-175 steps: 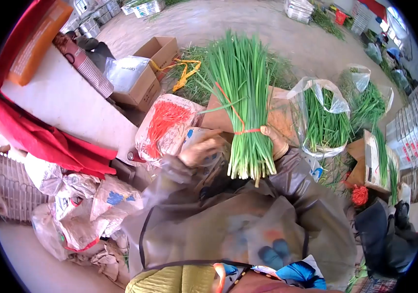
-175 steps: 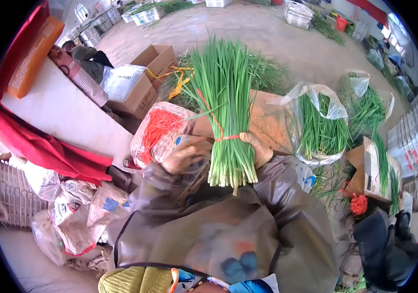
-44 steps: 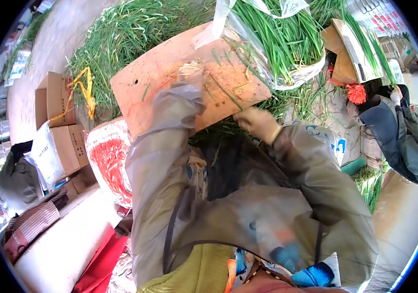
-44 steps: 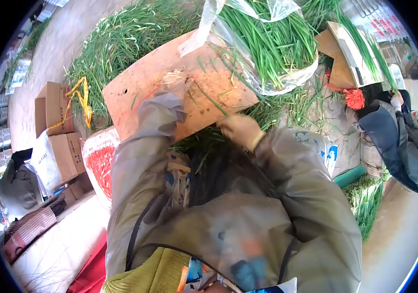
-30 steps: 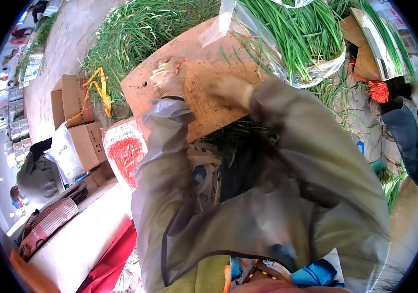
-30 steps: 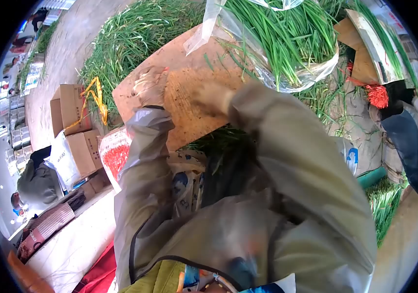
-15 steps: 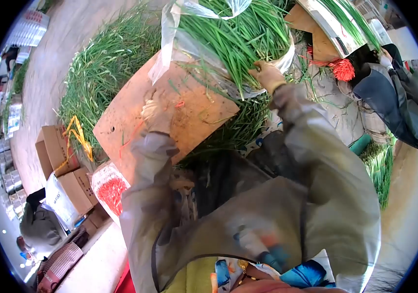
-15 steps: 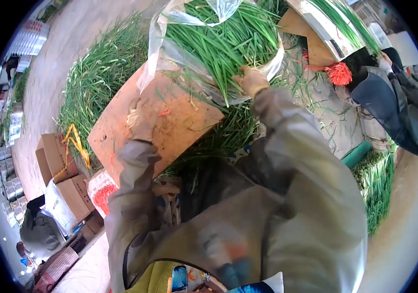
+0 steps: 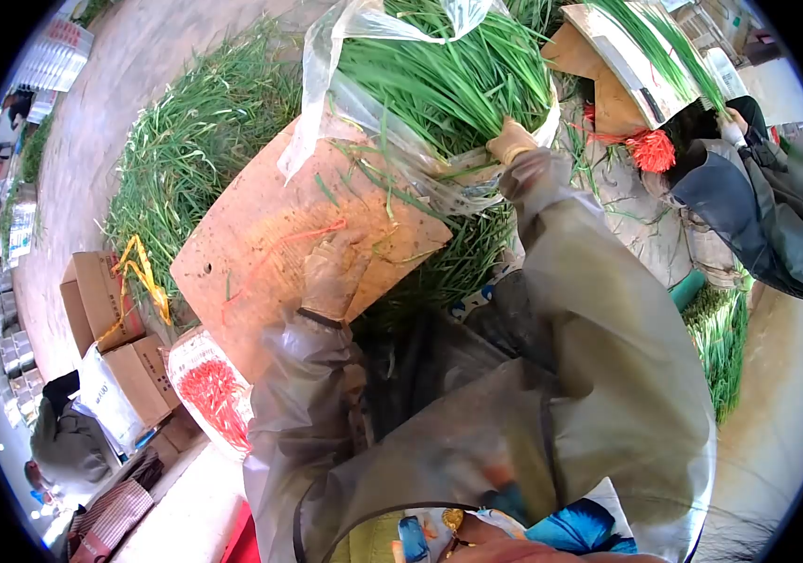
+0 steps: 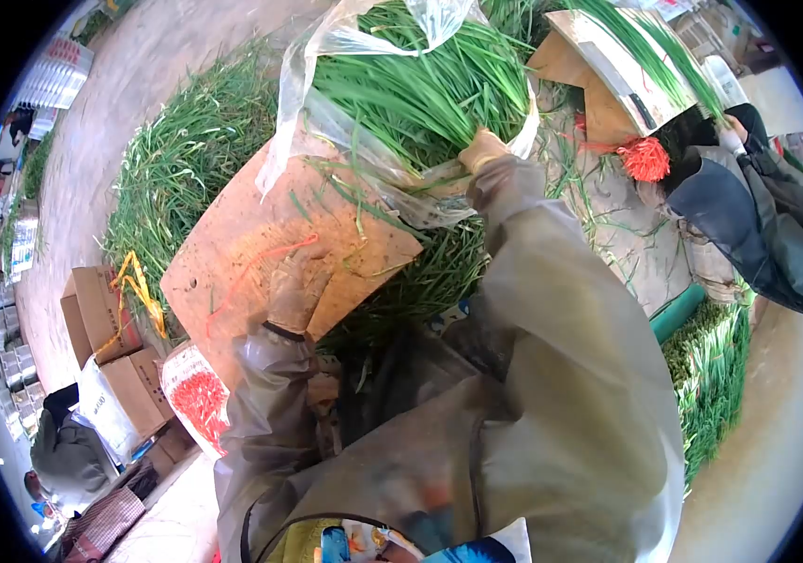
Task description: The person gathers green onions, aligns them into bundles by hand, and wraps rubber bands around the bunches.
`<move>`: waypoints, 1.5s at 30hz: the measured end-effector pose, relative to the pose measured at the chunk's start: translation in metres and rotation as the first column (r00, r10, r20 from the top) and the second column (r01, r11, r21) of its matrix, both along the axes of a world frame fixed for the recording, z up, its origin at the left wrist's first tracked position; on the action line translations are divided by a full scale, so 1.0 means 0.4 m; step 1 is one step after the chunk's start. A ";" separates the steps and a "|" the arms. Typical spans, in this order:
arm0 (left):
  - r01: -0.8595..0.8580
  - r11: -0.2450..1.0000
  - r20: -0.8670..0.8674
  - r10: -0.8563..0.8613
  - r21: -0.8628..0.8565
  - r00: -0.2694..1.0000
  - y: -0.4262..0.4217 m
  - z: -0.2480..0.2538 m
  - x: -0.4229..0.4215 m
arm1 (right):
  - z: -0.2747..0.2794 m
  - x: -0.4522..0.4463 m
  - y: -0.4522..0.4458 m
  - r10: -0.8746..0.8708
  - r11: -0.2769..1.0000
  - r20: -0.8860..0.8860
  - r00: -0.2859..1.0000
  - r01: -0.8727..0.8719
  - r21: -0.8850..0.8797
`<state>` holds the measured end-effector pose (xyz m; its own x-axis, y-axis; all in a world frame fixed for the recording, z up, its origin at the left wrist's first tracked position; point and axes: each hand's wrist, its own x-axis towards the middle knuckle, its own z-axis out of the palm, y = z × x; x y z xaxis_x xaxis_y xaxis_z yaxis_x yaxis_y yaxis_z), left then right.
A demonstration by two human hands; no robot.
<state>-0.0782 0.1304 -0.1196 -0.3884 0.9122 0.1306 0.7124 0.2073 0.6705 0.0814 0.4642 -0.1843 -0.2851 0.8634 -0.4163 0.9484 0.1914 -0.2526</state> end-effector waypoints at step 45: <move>-0.533 0.772 0.799 -0.540 0.346 -0.263 -0.115 0.221 0.252 | 0.548 0.180 -0.692 0.477 0.783 -0.777 0.410 -0.601 0.163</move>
